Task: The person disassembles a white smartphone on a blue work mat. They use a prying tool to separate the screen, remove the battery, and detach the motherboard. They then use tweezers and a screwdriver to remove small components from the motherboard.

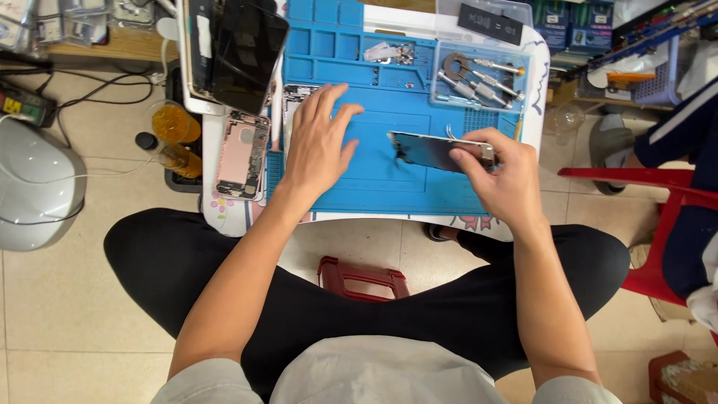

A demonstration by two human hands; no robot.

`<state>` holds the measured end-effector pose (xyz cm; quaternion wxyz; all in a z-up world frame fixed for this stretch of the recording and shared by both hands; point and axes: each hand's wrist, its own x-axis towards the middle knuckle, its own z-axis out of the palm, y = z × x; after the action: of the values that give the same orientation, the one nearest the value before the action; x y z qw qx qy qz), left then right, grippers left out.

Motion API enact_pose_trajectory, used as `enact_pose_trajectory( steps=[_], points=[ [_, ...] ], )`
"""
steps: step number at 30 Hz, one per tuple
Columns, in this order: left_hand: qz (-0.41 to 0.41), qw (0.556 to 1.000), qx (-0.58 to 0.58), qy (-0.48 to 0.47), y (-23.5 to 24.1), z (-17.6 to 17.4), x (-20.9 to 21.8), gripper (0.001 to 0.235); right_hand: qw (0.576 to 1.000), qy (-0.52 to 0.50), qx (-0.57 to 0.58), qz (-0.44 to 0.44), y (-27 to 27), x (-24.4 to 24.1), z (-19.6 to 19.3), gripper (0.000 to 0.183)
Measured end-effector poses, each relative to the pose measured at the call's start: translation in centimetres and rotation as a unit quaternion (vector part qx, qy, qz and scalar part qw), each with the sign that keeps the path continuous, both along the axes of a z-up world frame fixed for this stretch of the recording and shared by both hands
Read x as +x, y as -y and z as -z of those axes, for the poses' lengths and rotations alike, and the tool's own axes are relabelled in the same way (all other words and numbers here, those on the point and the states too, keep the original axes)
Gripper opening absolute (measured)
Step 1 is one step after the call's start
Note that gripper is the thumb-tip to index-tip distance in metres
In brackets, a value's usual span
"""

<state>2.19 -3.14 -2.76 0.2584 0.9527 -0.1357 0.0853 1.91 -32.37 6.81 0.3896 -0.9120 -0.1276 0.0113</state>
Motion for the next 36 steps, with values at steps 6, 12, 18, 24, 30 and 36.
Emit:
enact_pose_trajectory(
  steps=[6,12,18,24,30,36],
  points=[
    [0.134,0.973,-0.183,-0.033,1.2,-3.4,-0.9,0.082,0.993,-0.004,0.114,-0.030,-0.7,0.3,3.8,0.015],
    [0.097,0.950,-0.294,-0.034,1.3,-2.3,-0.8,0.017,0.980,-0.034,0.192,-0.046,-2.6,0.5,6.5,0.012],
    [0.079,0.958,-0.273,-0.026,1.0,-2.2,-0.7,0.011,0.988,-0.011,0.136,-0.072,-3.2,1.4,7.2,0.014],
    [0.066,0.968,-0.239,-0.040,1.1,-1.5,-0.7,0.012,0.992,-0.030,0.099,-0.066,-3.4,1.6,7.3,0.018],
    [0.057,0.954,-0.289,-0.063,2.4,-0.9,-0.1,0.012,0.990,-0.025,0.074,-0.115,-2.0,2.5,3.4,0.045],
    [0.039,0.950,-0.305,-0.056,3.2,-0.9,-0.5,0.009,0.994,0.106,-0.024,0.000,5.5,6.2,2.7,0.011]
  ],
)
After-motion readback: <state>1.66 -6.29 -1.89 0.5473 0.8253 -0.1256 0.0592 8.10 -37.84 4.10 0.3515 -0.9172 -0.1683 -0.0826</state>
